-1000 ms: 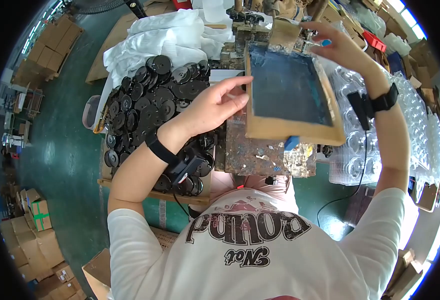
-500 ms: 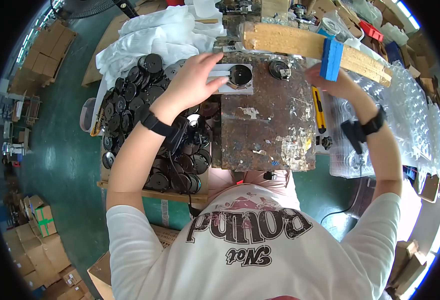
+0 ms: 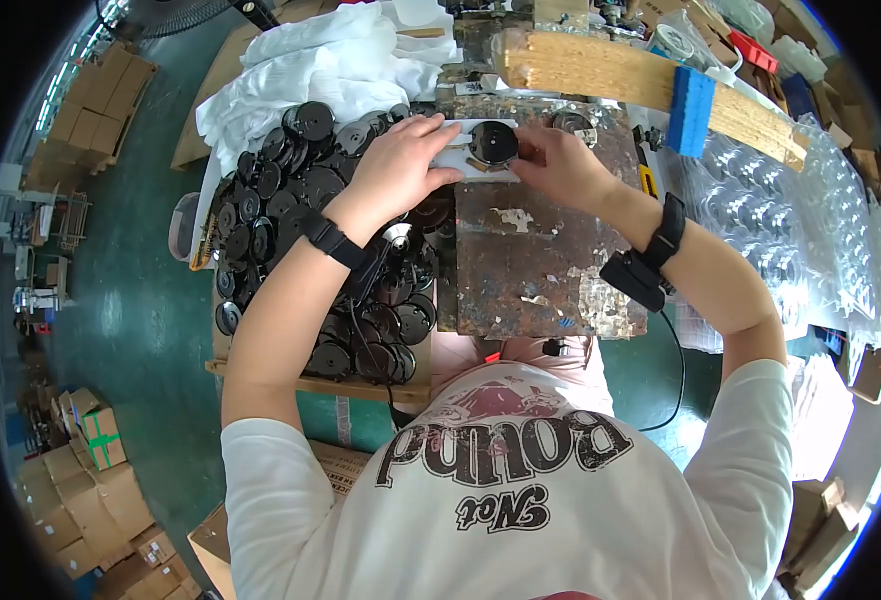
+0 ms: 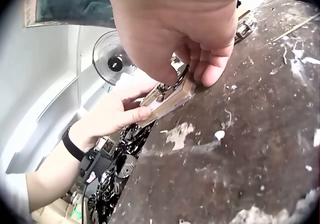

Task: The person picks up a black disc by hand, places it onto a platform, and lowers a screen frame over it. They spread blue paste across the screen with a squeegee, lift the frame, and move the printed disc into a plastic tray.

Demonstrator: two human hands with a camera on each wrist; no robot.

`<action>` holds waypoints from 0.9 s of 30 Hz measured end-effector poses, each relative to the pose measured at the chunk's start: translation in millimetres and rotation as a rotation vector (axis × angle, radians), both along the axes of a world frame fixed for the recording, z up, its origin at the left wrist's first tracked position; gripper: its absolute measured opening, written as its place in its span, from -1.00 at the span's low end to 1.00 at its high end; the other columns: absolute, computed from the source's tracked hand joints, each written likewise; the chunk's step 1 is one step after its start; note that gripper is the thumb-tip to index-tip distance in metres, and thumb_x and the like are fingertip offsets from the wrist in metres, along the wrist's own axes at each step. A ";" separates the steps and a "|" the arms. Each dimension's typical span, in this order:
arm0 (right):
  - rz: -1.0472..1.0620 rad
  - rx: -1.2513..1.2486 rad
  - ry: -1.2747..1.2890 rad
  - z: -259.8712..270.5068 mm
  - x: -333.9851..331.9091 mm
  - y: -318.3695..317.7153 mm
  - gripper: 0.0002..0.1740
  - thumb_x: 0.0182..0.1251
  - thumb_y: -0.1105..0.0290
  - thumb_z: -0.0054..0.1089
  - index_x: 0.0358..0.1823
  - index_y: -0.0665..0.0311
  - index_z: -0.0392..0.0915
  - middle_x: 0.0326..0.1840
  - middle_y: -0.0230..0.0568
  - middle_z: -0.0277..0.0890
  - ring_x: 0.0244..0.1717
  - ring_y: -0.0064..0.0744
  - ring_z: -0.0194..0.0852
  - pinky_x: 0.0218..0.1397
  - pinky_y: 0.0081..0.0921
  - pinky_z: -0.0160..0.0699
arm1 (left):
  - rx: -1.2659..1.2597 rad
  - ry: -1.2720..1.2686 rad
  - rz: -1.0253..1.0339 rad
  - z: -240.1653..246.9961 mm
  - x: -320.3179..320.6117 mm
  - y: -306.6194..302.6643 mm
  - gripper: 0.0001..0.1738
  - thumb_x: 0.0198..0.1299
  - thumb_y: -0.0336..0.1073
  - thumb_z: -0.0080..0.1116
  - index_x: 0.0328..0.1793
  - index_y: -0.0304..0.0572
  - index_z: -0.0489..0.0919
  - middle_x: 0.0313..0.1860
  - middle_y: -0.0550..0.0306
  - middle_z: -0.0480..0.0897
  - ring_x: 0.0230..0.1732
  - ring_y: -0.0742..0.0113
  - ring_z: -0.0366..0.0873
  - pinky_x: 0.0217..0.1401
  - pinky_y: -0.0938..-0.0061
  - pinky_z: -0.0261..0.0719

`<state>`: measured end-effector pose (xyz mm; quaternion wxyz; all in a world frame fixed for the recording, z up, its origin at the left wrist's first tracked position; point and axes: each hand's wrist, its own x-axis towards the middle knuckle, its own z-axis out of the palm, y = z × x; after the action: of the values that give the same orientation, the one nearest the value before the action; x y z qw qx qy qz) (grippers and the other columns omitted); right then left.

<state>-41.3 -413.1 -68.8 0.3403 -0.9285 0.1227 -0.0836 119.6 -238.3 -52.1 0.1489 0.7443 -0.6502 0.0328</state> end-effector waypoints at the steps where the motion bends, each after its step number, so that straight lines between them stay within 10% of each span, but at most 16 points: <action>1: 0.019 -0.094 -0.078 -2.5 -1.9 4.2 -0.59 0.10 0.31 0.17 -0.03 0.37 0.42 -0.37 -0.06 0.48 -0.36 -0.17 0.48 -0.25 -0.36 0.46 | -0.002 -0.002 0.000 -0.6 -0.1 0.1 -0.39 -0.01 -0.12 0.24 0.20 -0.10 0.42 0.21 -0.01 0.41 0.20 0.05 0.35 0.22 0.31 0.34; 15: -0.034 -0.369 -0.208 -14.2 -2.7 21.3 -0.40 0.09 0.27 0.14 0.11 0.52 0.28 -0.21 0.07 0.42 -0.26 -0.06 0.47 -0.18 -0.29 0.47 | -0.014 -0.007 -0.009 -4.1 1.3 -1.8 -0.37 -0.02 -0.13 0.25 0.23 -0.07 0.39 0.21 -0.01 0.41 0.20 0.03 0.35 0.22 0.31 0.34; 22: 0.027 -0.018 0.289 36.9 -2.4 -6.2 -0.57 0.14 0.15 0.07 -0.10 0.36 0.46 -0.28 0.07 0.49 -0.23 -0.07 0.50 -0.11 -0.32 0.48 | -0.007 -0.050 0.013 10.3 -8.2 0.1 -0.39 0.07 -0.10 0.19 0.25 -0.12 0.36 0.20 -0.05 0.41 0.19 0.04 0.37 0.20 0.33 0.36; 27: -0.028 -0.132 0.090 8.0 -52.8 -132.3 -0.62 0.16 0.19 0.13 -0.04 0.23 0.51 -0.29 -0.10 0.56 -0.33 -0.30 0.50 -0.20 -0.42 0.47 | -0.323 0.717 0.038 74.4 -38.6 2.2 -0.40 0.23 -0.02 0.02 0.31 -0.14 0.25 -0.04 0.03 0.55 -0.04 0.27 0.52 -0.01 0.45 0.47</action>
<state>-94.1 -545.4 -60.8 0.2715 -0.9499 0.1453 -0.0545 81.0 -236.1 22.3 0.4812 0.6873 -0.5297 -0.1244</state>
